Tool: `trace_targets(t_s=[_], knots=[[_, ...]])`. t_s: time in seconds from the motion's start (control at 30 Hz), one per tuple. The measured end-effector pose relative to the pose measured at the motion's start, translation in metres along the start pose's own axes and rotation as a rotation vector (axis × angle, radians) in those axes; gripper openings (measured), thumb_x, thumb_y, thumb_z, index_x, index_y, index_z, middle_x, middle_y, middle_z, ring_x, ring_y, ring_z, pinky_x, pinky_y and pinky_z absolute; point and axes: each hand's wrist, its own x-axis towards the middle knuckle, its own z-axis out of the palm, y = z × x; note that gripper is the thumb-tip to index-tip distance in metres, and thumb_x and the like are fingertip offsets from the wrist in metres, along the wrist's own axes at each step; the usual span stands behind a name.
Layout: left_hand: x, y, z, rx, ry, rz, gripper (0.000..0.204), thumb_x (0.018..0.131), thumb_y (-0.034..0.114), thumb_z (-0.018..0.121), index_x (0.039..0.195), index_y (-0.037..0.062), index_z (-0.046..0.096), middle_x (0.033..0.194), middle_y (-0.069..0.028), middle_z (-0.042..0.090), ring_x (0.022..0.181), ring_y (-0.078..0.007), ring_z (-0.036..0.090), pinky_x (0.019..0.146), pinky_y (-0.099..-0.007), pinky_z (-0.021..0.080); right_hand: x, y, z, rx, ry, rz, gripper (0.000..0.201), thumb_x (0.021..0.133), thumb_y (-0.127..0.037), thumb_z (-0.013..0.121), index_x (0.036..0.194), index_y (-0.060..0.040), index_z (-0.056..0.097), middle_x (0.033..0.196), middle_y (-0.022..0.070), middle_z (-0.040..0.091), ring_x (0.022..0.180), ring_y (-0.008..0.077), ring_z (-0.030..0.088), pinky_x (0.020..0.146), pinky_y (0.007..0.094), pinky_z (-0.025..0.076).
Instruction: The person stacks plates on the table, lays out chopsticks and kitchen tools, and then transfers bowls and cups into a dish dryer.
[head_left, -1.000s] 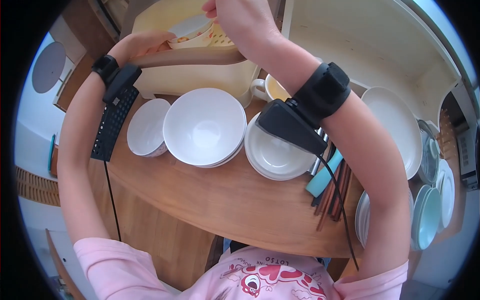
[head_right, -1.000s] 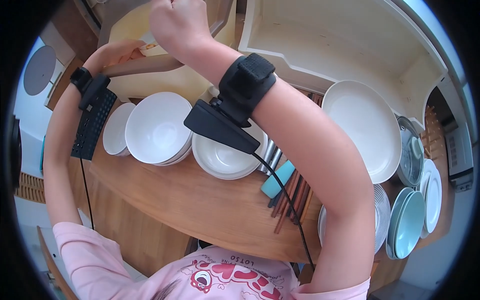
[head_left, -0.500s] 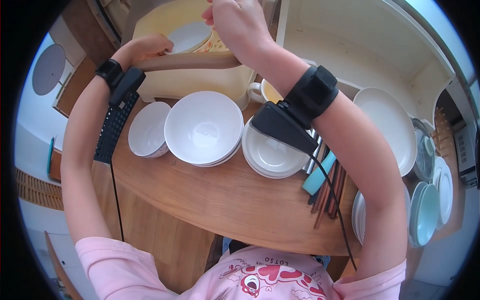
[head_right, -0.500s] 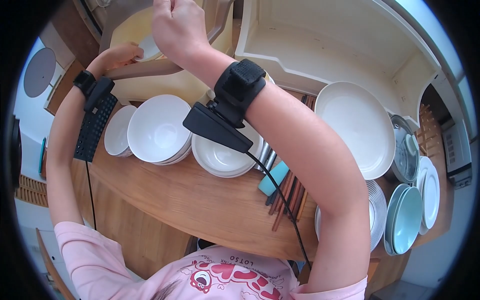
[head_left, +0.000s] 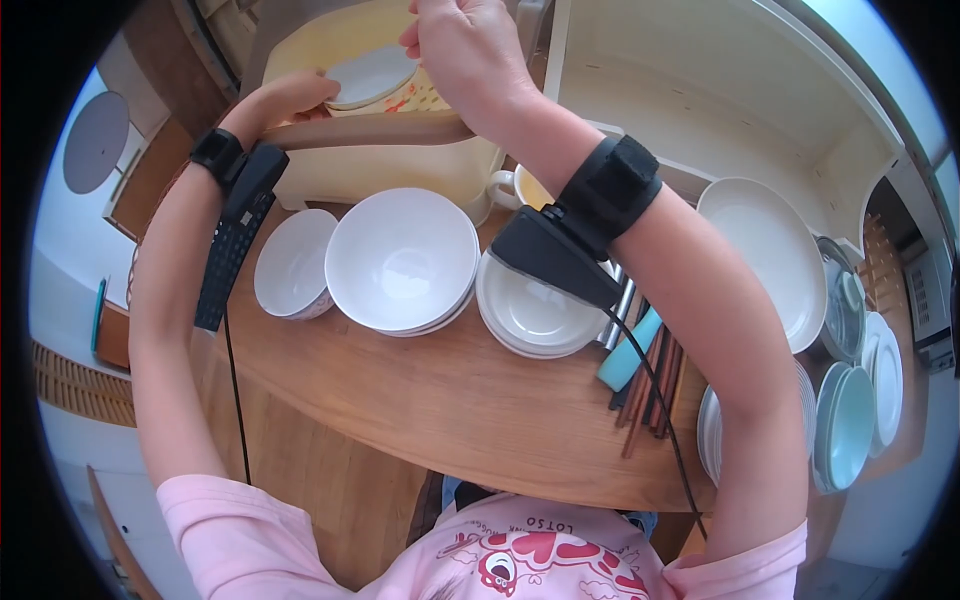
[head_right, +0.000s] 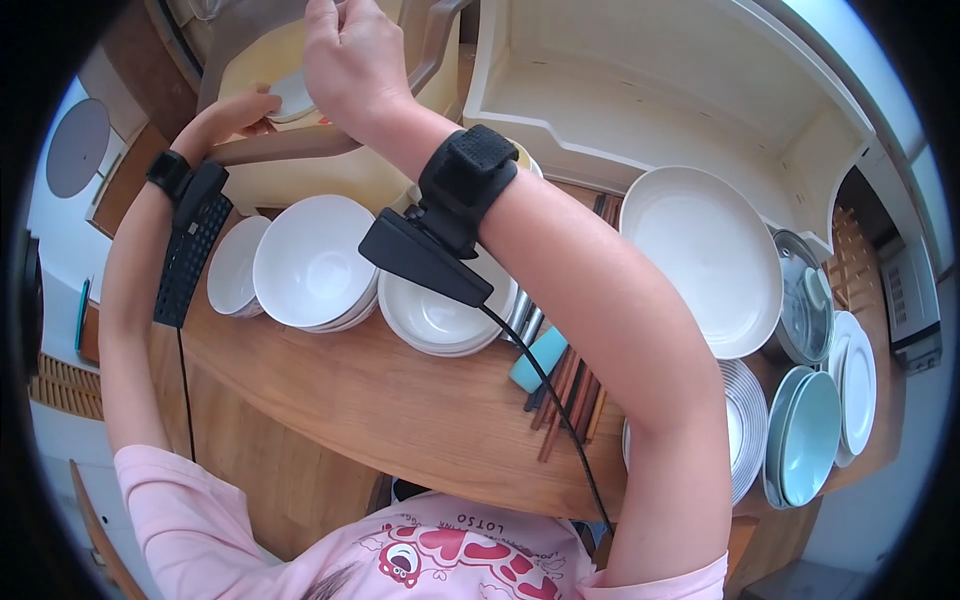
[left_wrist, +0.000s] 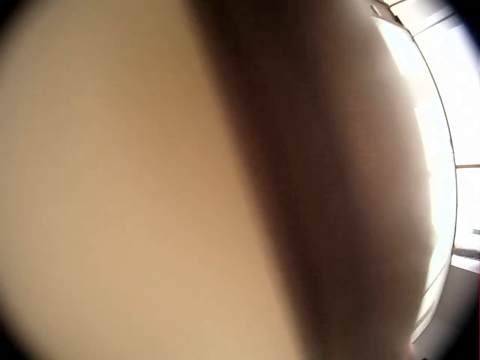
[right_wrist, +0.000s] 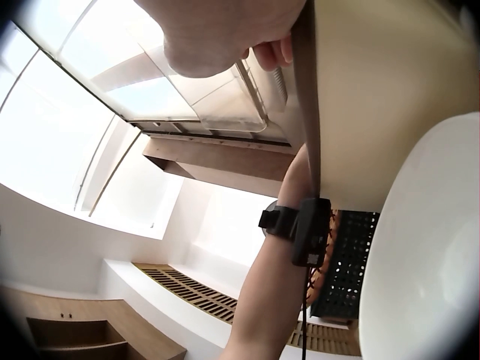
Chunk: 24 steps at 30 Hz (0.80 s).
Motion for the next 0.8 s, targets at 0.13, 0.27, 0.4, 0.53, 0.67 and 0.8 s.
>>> trace_targets(t_s=[0.13,0.27,0.4,0.53,0.67,0.8], knots=[[-0.003,-0.001,-0.011,-0.059,0.097,0.034,0.025,0.087,0.026,0.051,0.097,0.0026,0.052,0.075,-0.0019,0.058,0.065,-0.0082,0.058,0.055,-0.0218,0.042,-0.002,-0.004,-0.003,0.023,-0.025,0.020,0.047,0.099,-0.036,0.038,0.096,0.0071,0.057,0.092,0.0287,0.061,0.093,0.0423,0.057,0.083,0.0452,0.042],[-0.013,0.001,-0.034,-0.057,0.176,0.098,0.022,0.086,0.024,0.049,0.090,0.0046,0.057,0.077,-0.0042,0.065,0.060,-0.0045,0.053,0.054,-0.0193,0.039,-0.003,-0.003,-0.005,0.011,-0.035,0.021,0.048,0.099,-0.036,0.037,0.097,0.0071,0.057,0.094,0.0296,0.061,0.094,0.0433,0.057,0.084,0.0454,0.041],[-0.044,-0.015,-0.058,-0.197,0.196,0.238,0.028,0.088,0.027,0.050,0.102,0.0049,0.058,0.075,0.0039,0.055,0.064,-0.0028,0.052,0.053,-0.0182,0.035,-0.002,0.003,0.001,0.006,0.002,0.003,0.048,0.099,-0.036,0.037,0.096,0.0073,0.056,0.094,0.0299,0.061,0.094,0.0437,0.057,0.084,0.0453,0.042],[-0.089,-0.029,-0.085,-0.191,0.178,0.251,0.032,0.088,0.028,0.050,0.109,0.0049,0.059,0.080,0.0043,0.055,0.065,-0.0012,0.046,0.054,-0.0166,0.033,-0.003,0.002,0.001,-0.010,0.004,0.007,0.048,0.099,-0.036,0.037,0.097,0.0075,0.056,0.094,0.0295,0.061,0.093,0.0429,0.057,0.084,0.0449,0.042],[-0.156,-0.030,-0.069,-0.228,0.191,0.234,0.038,0.088,0.024,0.049,0.117,-0.0004,0.056,0.096,-0.0034,0.061,0.083,-0.0061,0.056,0.070,-0.0195,0.044,-0.004,-0.001,0.001,0.043,-0.003,0.009,0.047,0.099,-0.036,0.038,0.096,0.0071,0.057,0.091,0.0271,0.062,0.091,0.0399,0.058,0.084,0.0435,0.042],[-0.193,-0.051,-0.043,-0.349,0.089,0.226,0.040,0.087,0.018,0.050,0.119,-0.0057,0.053,0.107,-0.0085,0.063,0.094,-0.0112,0.060,0.087,-0.0254,0.047,-0.002,0.003,0.002,-0.001,0.000,0.002,0.046,0.099,-0.036,0.038,0.094,0.0064,0.057,0.089,0.0250,0.062,0.089,0.0377,0.059,0.082,0.0428,0.043]])
